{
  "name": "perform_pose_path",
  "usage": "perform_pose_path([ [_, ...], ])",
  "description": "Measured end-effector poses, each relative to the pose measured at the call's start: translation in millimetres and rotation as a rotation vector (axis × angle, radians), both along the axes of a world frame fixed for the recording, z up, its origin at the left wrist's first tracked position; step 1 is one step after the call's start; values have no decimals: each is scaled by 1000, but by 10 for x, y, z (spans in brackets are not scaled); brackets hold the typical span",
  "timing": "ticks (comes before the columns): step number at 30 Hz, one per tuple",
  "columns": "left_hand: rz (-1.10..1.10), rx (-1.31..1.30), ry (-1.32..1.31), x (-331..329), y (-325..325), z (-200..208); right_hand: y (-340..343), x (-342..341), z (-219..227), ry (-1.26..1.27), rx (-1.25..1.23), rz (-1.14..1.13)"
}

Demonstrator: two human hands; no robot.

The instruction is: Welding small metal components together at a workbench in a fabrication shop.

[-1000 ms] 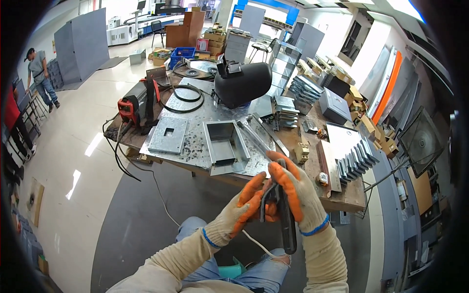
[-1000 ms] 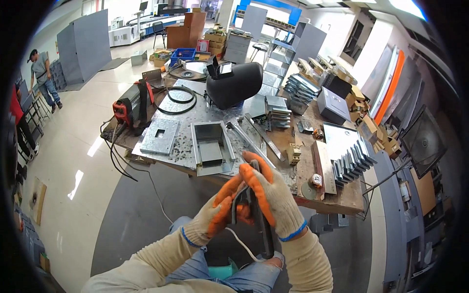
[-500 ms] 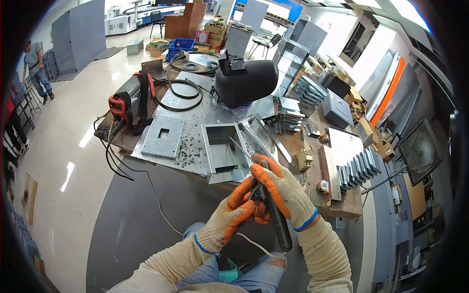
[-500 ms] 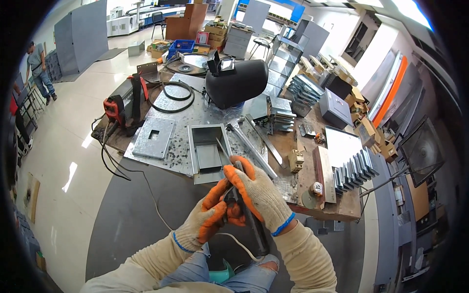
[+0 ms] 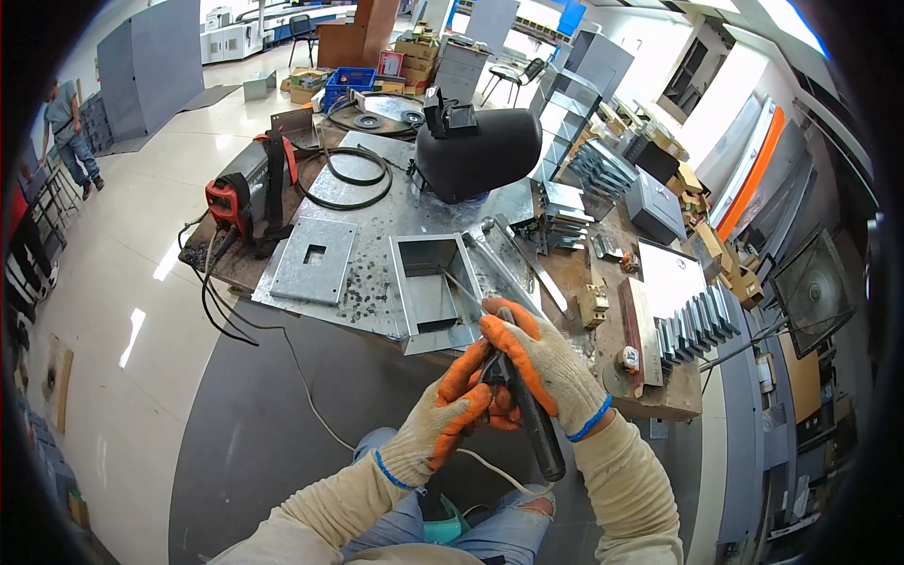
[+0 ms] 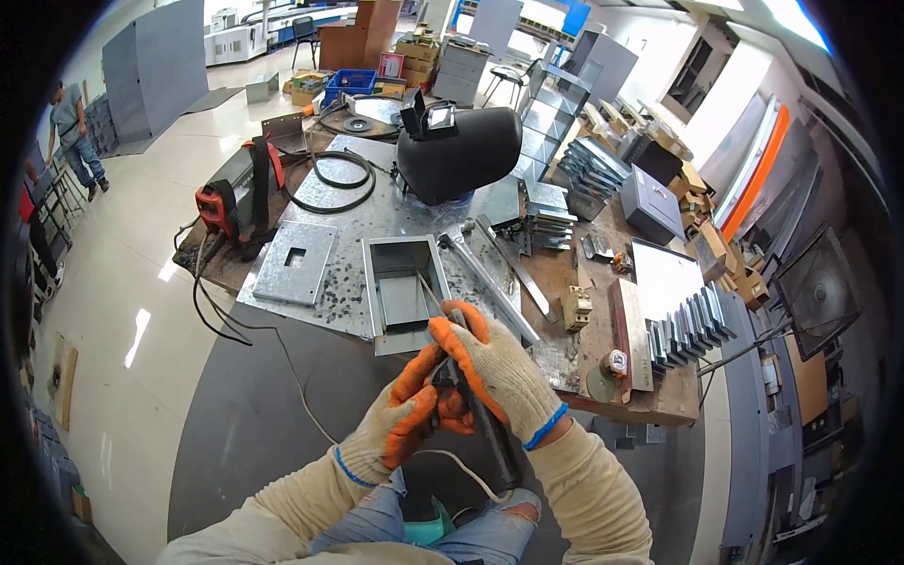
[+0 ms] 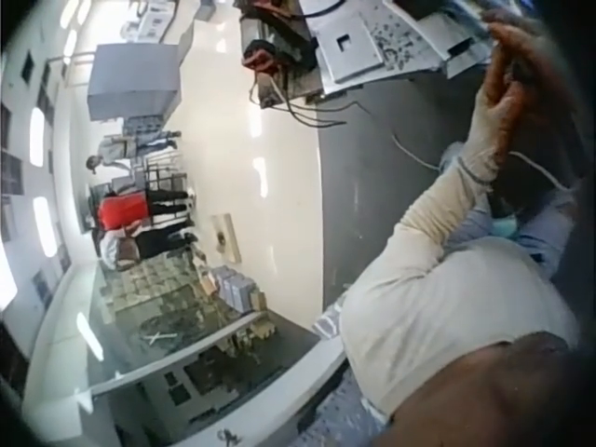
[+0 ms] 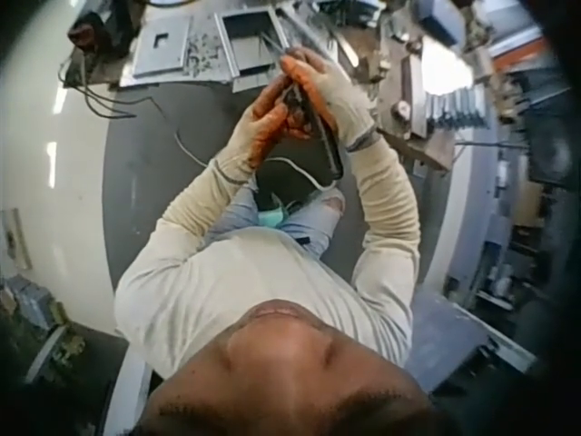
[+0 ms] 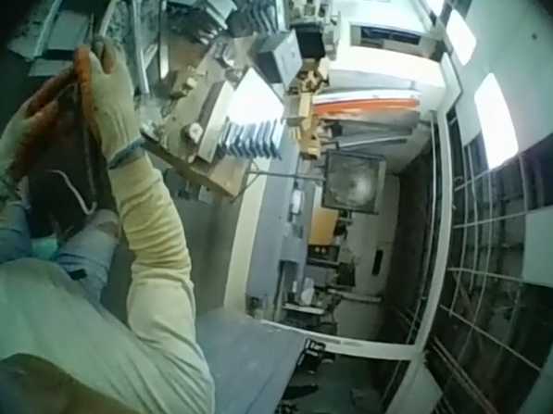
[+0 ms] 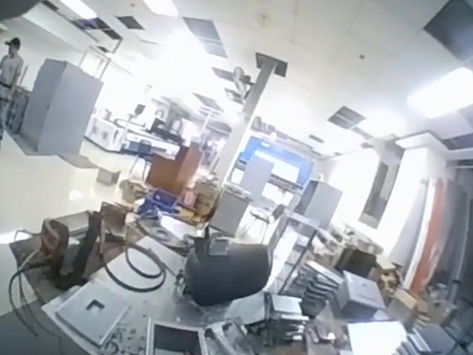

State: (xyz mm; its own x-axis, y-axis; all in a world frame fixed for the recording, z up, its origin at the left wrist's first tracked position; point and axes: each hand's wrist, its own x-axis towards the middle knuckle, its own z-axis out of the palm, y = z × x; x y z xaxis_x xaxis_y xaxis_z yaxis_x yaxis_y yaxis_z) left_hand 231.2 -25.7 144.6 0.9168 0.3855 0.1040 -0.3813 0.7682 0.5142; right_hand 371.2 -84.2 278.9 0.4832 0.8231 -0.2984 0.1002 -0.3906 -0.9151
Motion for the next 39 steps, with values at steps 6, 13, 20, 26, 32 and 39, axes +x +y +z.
perform_pose_path([
  [6, -25, -16, -27, -18, 0, 44, 2, -9, 19, -38, -4, 6],
  [13, -20, -3, -43, 16, -17, 20, -8, 96, -140, -54, 40, 19],
  [20, -93, 256, -237, 32, 108, -576, -53, 114, -126, -116, 74, 64],
  [26, -77, -48, -106, 9, -48, 68, -127, 148, -73, -120, 114, 105],
  [32, -55, -52, -38, -22, -35, 62, -64, 8, 167, 289, 52, 75],
  [39, -77, -21, -49, -40, -82, 104, -166, -52, 116, 185, 107, 23],
])
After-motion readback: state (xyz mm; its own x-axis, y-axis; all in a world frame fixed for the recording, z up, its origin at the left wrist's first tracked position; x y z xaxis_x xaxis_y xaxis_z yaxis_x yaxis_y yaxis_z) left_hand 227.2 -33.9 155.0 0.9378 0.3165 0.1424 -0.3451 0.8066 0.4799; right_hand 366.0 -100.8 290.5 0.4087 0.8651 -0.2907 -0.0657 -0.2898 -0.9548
